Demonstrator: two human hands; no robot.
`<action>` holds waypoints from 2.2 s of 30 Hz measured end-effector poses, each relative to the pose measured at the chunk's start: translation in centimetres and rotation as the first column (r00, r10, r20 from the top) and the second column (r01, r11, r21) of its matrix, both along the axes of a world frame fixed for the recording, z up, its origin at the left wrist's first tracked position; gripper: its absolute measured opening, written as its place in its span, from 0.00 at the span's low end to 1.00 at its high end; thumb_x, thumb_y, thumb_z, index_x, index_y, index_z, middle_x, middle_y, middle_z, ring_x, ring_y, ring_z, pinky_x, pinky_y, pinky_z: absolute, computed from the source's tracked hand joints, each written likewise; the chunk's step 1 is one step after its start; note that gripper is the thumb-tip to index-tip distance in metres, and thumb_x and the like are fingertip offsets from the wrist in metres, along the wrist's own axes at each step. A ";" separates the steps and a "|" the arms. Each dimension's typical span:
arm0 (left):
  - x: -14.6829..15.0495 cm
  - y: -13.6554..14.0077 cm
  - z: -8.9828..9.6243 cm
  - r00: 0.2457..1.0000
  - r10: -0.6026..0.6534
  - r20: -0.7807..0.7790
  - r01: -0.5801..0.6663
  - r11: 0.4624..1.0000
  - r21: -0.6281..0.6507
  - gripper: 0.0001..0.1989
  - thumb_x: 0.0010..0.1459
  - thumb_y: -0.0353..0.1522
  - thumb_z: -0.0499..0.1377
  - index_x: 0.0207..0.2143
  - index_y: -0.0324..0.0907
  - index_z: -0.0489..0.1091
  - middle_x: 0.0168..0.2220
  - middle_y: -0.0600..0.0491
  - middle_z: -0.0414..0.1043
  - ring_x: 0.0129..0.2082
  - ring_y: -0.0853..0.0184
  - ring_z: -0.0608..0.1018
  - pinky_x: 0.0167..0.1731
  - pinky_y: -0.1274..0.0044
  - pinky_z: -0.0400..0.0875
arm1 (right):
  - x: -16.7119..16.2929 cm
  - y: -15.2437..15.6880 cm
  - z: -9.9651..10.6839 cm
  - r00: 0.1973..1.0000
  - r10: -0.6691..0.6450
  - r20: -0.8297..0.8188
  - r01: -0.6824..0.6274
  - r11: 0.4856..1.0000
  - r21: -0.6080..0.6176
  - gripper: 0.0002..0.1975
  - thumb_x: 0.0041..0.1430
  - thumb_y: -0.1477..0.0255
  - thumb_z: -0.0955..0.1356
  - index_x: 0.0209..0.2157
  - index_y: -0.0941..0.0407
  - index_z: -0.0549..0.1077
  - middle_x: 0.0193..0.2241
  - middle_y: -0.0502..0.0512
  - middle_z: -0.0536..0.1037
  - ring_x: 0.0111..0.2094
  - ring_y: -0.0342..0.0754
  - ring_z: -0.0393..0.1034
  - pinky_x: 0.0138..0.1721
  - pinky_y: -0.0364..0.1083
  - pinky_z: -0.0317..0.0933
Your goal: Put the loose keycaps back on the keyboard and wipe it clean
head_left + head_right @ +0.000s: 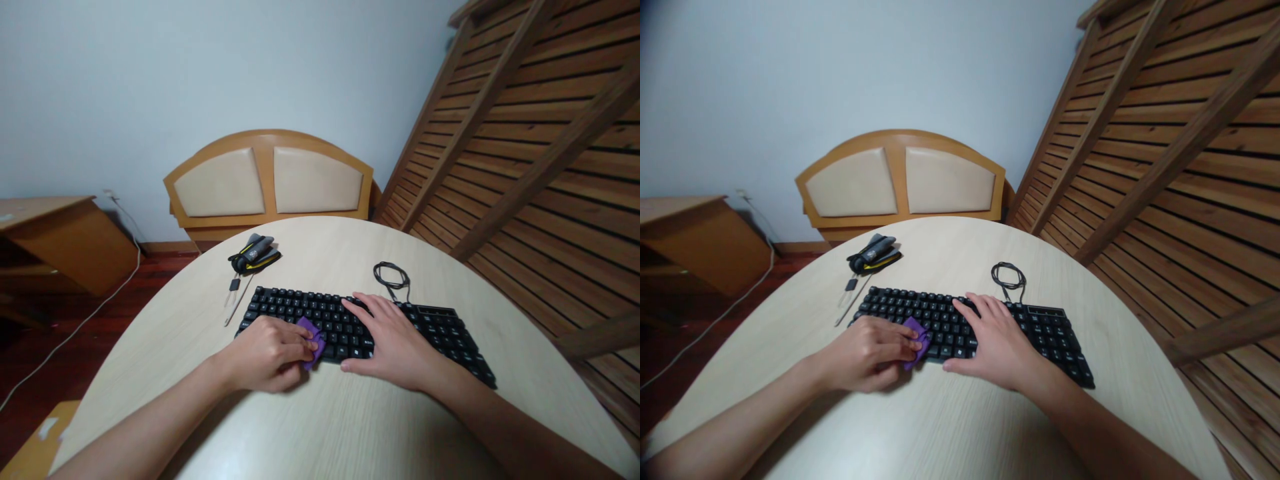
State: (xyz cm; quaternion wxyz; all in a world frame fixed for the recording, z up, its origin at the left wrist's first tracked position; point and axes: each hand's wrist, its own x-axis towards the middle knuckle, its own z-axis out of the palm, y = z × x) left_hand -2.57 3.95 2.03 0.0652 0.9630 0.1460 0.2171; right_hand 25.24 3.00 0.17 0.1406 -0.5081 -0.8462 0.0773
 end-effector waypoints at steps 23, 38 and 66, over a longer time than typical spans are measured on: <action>0.7 1.6 -2.0 0.881 0.470 0.050 -0.461 0.877 -0.133 0.19 0.66 0.26 0.49 0.54 0.41 0.73 0.56 0.46 0.75 0.55 0.58 0.77 0.56 0.61 0.73 | -1.3 -1.3 0.4 0.999 0.046 -0.003 -0.046 0.999 0.002 0.51 0.43 0.46 0.74 0.65 0.57 0.63 0.64 0.67 0.62 0.63 0.66 0.54 0.64 0.65 0.50; 0.7 1.2 -2.0 0.796 0.591 0.128 -0.582 0.807 -0.101 0.16 0.67 0.28 0.49 0.50 0.41 0.73 0.41 0.50 0.82 0.37 0.60 0.84 0.35 0.69 0.81 | -1.3 -1.4 0.5 0.999 0.039 0.001 -0.039 0.999 -0.006 0.51 0.43 0.45 0.74 0.65 0.55 0.63 0.64 0.66 0.62 0.63 0.67 0.54 0.63 0.66 0.50; 0.6 0.0 -0.7 0.952 0.247 -0.178 -0.232 0.967 0.101 0.21 0.63 0.21 0.54 0.58 0.34 0.69 0.60 0.40 0.69 0.60 0.56 0.71 0.58 0.62 0.71 | -1.3 -1.5 0.5 0.999 0.038 -0.010 -0.038 0.999 -0.029 0.52 0.42 0.43 0.73 0.65 0.53 0.63 0.65 0.64 0.62 0.63 0.67 0.54 0.63 0.64 0.50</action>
